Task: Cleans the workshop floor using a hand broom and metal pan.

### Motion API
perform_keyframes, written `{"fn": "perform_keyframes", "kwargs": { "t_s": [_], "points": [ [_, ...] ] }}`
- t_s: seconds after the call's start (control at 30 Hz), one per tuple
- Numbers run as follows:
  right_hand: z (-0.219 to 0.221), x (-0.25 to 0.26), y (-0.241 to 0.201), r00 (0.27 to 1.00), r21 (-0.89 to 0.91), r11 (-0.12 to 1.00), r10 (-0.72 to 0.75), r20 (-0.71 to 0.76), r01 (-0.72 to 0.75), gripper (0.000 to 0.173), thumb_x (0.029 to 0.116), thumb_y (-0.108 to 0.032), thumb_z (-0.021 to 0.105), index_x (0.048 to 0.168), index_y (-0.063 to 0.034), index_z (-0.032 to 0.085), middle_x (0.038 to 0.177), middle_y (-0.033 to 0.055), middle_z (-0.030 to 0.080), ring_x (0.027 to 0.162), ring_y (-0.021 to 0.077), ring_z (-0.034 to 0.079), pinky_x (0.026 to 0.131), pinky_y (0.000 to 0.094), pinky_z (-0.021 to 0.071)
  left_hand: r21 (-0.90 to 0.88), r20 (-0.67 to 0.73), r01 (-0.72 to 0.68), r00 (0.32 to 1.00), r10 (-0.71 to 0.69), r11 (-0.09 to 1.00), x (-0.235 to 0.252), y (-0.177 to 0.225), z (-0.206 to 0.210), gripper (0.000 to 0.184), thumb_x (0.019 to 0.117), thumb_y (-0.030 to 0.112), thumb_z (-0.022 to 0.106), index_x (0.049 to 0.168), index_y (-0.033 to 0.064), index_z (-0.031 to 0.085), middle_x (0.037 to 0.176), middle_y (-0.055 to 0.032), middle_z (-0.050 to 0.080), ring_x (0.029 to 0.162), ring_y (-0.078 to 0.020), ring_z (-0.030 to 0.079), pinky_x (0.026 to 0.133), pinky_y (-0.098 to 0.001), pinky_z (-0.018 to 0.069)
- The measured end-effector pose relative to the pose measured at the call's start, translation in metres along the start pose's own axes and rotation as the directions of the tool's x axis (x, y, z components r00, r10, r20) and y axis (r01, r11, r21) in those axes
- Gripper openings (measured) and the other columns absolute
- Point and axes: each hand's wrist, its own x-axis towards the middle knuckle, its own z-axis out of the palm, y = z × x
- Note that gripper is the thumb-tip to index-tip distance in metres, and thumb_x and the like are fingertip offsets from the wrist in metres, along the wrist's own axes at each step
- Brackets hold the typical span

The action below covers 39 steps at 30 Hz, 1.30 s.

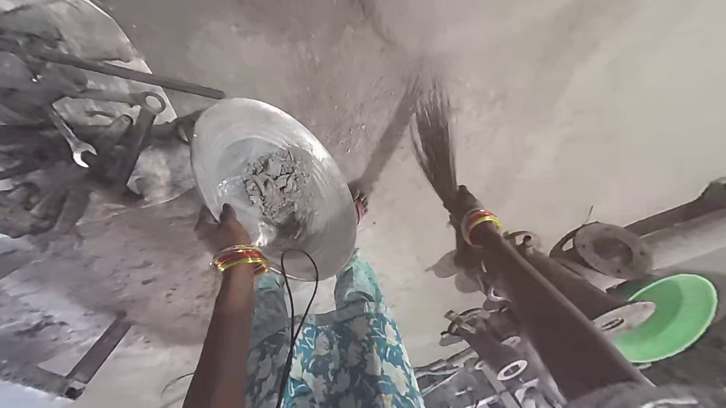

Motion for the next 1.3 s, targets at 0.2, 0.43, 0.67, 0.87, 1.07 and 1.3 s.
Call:
{"fn": "perform_keyframes", "kwargs": {
  "t_s": [0.2, 0.43, 0.67, 0.87, 1.07, 1.3],
  "points": [
    [0.073, -0.056, -0.092, 0.880, -0.008, 0.993, -0.101, 0.463, 0.118, 0.045, 0.1079, -0.014, 0.052, 0.146, 0.0085, 0.041, 0.137, 0.0311, 0.056, 0.122, 0.0408, 0.060, 0.105, 0.0529, 0.0472, -0.026, -0.045, -0.027, 0.999, 0.025, 0.999, -0.017, 0.014, 0.018, 0.041, 0.1052, 0.014, 0.054, 0.143, -0.0035, 0.053, 0.141, -0.0232, 0.058, 0.134, -0.0271, 0.053, 0.115, -0.0390, 0.0366],
    [0.024, -0.169, -0.067, 0.729, 0.158, 0.981, -0.192, 0.657, 0.116, 0.032, 0.1087, -0.011, 0.046, 0.138, 0.0006, 0.047, 0.111, 0.0121, 0.056, 0.092, 0.0141, 0.056, 0.082, 0.0300, 0.0492, -0.004, 0.009, 0.001, 1.000, -0.001, 1.000, -0.007, 0.019, 0.016, 0.047, 0.1052, 0.014, 0.054, 0.149, -0.0008, 0.047, 0.146, -0.0254, 0.054, 0.139, -0.0344, 0.049, 0.117, -0.0462, 0.0339],
    [-0.027, -0.096, -0.116, 0.971, -0.355, 0.907, -0.178, 0.161, 0.225, 0.048, 0.1066, -0.020, 0.050, 0.150, -0.0052, 0.035, 0.112, 0.0335, 0.066, 0.104, 0.0522, 0.067, 0.084, 0.0671, 0.0516, -0.069, 0.024, 0.047, 0.999, -0.045, 0.996, -0.013, 0.024, 0.016, 0.050, 0.1044, 0.011, 0.053, 0.153, 0.0019, 0.043, 0.151, -0.0217, 0.050, 0.143, -0.0287, 0.046, 0.119, -0.0435, 0.0326],
    [-0.001, -0.019, -0.172, 0.986, -0.468, 0.868, -0.157, 0.062, 0.168, 0.064, 0.1003, -0.005, 0.055, 0.159, -0.0095, 0.029, 0.132, 0.0332, 0.059, 0.120, 0.0519, 0.060, 0.092, 0.0670, 0.0496, -0.043, 0.039, 0.062, 0.997, -0.061, 0.997, -0.008, 0.025, 0.016, 0.049, 0.1049, 0.013, 0.053, 0.153, 0.0040, 0.045, 0.148, -0.0224, 0.053, 0.140, -0.0330, 0.048, 0.115, -0.0505, 0.0354],
    [0.072, -0.089, -0.103, 0.899, -0.380, 0.874, -0.131, 0.417, 0.303, 0.066, 0.0975, -0.011, 0.058, 0.158, -0.0074, 0.030, 0.132, 0.0291, 0.061, 0.116, 0.0441, 0.064, 0.095, 0.0607, 0.0506, 0.037, 0.072, 0.088, 0.993, -0.090, 0.995, -0.006, 0.028, 0.012, 0.049, 0.1062, 0.019, 0.050, 0.154, 0.0083, 0.043, 0.145, -0.0237, 0.054, 0.136, -0.0380, 0.051, 0.113, -0.0573, 0.0375],
    [0.022, -0.140, -0.065, 0.931, -0.457, 0.884, 0.082, 0.357, 0.097, 0.057, 0.1062, -0.019, 0.046, 0.160, -0.0141, 0.025, 0.121, 0.0281, 0.066, 0.110, 0.0448, 0.068, 0.093, 0.0604, 0.0525, 0.087, 0.033, 0.092, 0.995, -0.095, 0.992, -0.006, 0.032, 0.013, 0.048, 0.1056, 0.018, 0.050, 0.152, 0.0097, 0.047, 0.145, -0.0217, 0.056, 0.138, -0.0350, 0.051, 0.113, -0.0569, 0.0355]
  ]
}}
